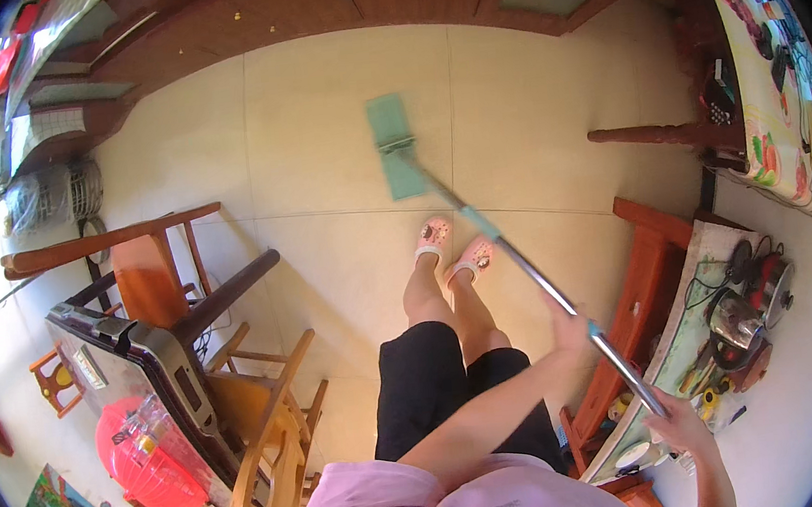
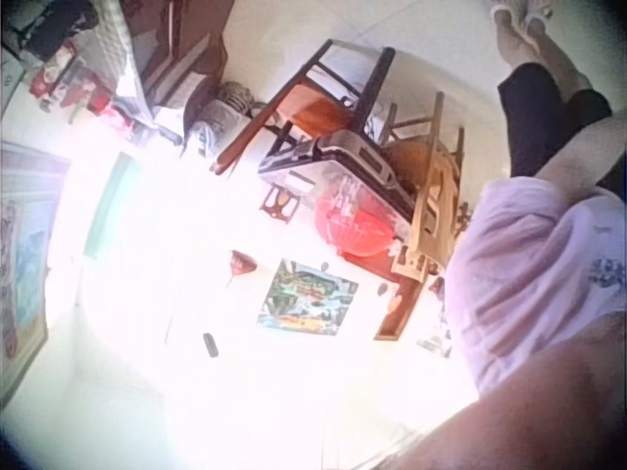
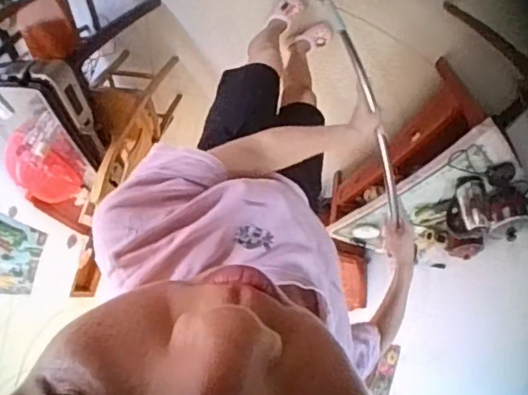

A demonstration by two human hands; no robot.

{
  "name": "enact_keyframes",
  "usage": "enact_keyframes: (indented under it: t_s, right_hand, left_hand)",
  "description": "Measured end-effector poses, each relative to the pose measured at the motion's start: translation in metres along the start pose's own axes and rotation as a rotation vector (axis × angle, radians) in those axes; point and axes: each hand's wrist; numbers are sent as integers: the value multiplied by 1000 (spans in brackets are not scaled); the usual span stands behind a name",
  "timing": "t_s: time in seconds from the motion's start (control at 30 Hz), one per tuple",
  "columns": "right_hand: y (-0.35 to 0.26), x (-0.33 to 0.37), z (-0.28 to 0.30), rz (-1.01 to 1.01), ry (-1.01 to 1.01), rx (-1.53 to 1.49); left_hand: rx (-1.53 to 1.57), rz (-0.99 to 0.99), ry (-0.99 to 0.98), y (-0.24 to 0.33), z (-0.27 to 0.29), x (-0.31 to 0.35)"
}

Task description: The person sweeps the tiled floor with a broom, moving around furniture and gathering debris near the door. They then switch to a mop to clean the floor, moving a wooden chair to access the area underneath the dining table.

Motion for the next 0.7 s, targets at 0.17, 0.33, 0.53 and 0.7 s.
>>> enact_keyframes:
  t_s: [0.17,0.33,0.53,0.7]
  right_hand:
    - [-46,-97,-46,270,-152,177]
    - [-99,-204,-131,681,-244,136]
    - [-160,-245,-126,576,-113,435]
    - [-169,-237,-33,666,-138,255]
  left_hand:
    - [-5,-170,311,62,108,-62]
    - [-25,-189,429,133,244,-127]
    - [111,-163,506,197,236,-163]
    - [21,-249,557,194,162,-218]
Point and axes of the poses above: each hand's wrist, its own x-axis away from the middle knuckle, its own z-axis out of the back of the hand, y = z × x, and after that the axes turned 5 degrees about z, right-handed
